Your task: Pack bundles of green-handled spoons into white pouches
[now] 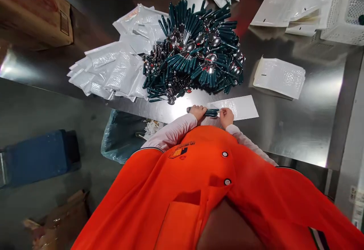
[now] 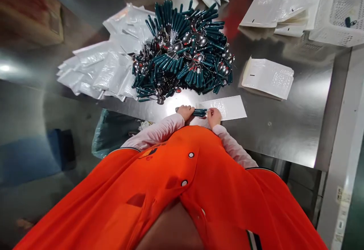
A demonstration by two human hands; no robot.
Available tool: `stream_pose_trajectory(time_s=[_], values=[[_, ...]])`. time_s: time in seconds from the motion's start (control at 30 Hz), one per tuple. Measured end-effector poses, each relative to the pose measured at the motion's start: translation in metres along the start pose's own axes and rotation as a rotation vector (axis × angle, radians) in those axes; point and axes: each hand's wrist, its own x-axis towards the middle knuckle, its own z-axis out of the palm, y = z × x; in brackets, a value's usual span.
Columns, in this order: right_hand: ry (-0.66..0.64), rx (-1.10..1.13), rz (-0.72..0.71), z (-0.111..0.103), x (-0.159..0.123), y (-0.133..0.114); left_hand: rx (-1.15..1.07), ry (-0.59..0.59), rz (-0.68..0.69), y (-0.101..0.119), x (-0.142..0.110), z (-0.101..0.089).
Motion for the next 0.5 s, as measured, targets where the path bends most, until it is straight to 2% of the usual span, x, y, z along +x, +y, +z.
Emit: stream_pose_trajectory(time_s=[0.13,0.23,0.4,0.5], values=[[-0.061,0.005,-0.163,-0.001,-0.003,0.0,-0.009,-0.044,-0.064,0.001,0.004,-0.004],[-0.071,-0.046,-0.251,-0.002,-0.003,0.0,-0.047,-0.024,-0.064,0.008,0.009,-0.008],[-0.138,-0.14,-0.382,-0.01,0.001,-0.002,-0.203,-0.07,-0.267,0.014,0.012,-0.017],[-0.159,-0.191,-0.445,-0.015,0.001,-0.005,-0.243,-0.079,-0.319,0.015,0.012,-0.023]])
